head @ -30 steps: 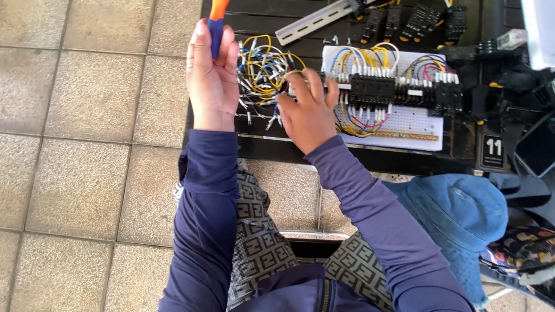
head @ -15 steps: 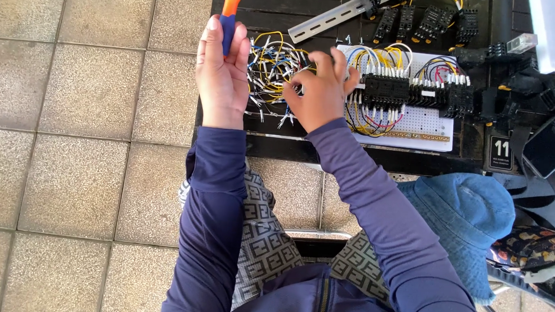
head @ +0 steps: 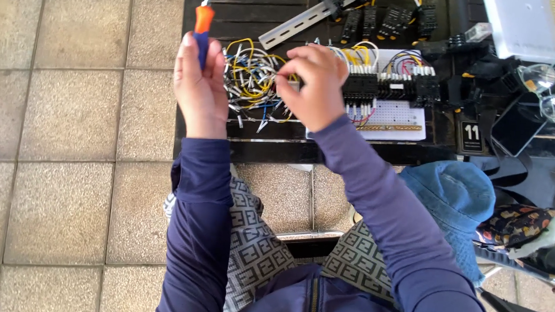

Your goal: Connecting wires to a terminal block on a circuit board using a screwdriver.

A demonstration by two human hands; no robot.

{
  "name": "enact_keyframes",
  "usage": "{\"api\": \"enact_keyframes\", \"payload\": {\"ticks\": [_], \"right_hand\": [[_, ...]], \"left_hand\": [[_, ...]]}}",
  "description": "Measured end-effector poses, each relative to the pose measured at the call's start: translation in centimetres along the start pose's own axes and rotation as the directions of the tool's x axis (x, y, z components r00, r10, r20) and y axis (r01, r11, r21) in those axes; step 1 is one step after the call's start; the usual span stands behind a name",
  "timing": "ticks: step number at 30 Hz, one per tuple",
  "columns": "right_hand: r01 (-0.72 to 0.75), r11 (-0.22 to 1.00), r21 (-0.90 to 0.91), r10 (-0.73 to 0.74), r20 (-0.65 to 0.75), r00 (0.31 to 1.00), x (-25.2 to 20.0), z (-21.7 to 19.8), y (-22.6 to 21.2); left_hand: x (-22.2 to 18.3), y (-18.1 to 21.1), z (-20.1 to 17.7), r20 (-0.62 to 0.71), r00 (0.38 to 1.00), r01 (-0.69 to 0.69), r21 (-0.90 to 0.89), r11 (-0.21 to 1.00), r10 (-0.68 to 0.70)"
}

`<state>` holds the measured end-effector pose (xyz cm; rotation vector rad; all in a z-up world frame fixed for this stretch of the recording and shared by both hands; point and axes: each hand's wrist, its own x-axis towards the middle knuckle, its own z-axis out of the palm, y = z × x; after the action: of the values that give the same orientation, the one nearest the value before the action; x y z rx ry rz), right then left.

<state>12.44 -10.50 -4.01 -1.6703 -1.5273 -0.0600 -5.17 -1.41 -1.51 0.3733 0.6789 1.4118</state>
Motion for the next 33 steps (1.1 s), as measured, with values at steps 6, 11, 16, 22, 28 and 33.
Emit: {"api": "enact_keyframes", "payload": {"ticks": [6,11,16,22,28,33], "right_hand": [[0.158,0.980,-0.123,-0.180,-0.193,0.964,-2.0,-12.5,-1.5],[0.135,0.927,-0.351,-0.208,-0.177,0.962,-8.1,-9.7,5.9],[0.137,0.933,-0.332,-0.223,-0.234,0.946,-10.0,-7.5,5.6],[0.134,0.945,-0.297,-0.232,-0.325,0.917,-9.5,-7.2,3.9],[0.120,0.954,-0.275,-0.213,-0.337,0.917,-9.5,-6.5,4.2],[0.136,0.968,-0.212,-0.197,-0.304,0.932,-9.1,-6.5,4.0]], "left_hand": [[0.7,-1.5,-0.6,-0.062,0.998,0.012,0.007,1.000,-0.012],[-0.2,-4.0,0.2,0.053,0.996,-0.072,0.148,0.986,0.065],[-2.3,-6.0,0.8,0.246,0.953,-0.254,0.334,0.908,0.176],[-3.9,-6.3,1.5,0.352,0.910,-0.356,0.389,0.850,0.220],[-2.6,-6.6,0.1,0.339,0.910,-0.361,0.371,0.856,0.238],[-2.4,-6.2,-0.5,0.326,0.915,-0.348,0.333,0.876,0.239]]}}
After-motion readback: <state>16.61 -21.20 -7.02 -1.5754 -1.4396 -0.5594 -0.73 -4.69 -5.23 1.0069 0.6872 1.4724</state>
